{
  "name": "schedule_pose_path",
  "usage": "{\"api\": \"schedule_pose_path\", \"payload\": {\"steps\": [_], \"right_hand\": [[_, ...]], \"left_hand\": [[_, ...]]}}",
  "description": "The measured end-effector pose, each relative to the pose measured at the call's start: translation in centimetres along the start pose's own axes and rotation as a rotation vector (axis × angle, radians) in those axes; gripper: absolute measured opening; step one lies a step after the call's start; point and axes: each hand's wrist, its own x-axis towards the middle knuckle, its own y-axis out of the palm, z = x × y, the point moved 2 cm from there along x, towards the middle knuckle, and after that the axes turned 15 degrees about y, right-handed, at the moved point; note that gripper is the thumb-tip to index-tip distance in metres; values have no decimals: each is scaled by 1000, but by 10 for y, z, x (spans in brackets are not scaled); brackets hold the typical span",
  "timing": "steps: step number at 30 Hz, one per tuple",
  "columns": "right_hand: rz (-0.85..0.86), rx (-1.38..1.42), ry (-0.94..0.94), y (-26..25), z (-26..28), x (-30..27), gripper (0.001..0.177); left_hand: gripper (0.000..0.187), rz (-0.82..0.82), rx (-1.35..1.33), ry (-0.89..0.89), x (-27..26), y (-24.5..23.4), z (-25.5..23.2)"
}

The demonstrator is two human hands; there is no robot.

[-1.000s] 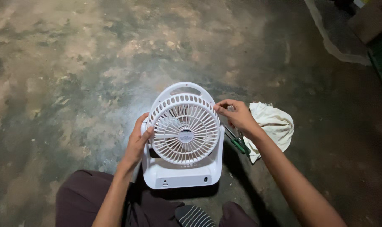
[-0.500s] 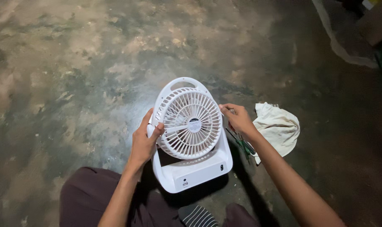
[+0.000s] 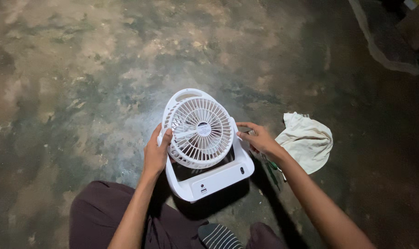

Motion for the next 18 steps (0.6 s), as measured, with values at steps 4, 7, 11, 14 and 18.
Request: {"api": "schedule_pose_path", "payload": {"steps": [4, 7, 11, 14, 18], "right_hand": [[40, 16, -26, 3, -2, -3, 60], [58, 17, -45, 4, -1, -5, 59], [14, 22, -37, 6, 0, -6, 56], [-35, 23, -33, 3, 0, -7, 48], [-38, 60, -37, -5, -2, -12, 39]], "left_hand": [[66, -11, -29, -101, -1, 1, 13], [65, -15, 0, -63, 1, -1, 24], [67, -25, -104, -86, 3, -1, 41], [67, -20, -189, -4, 6, 0, 51], [64, 21, -333, 130, 7, 3, 58]]}}
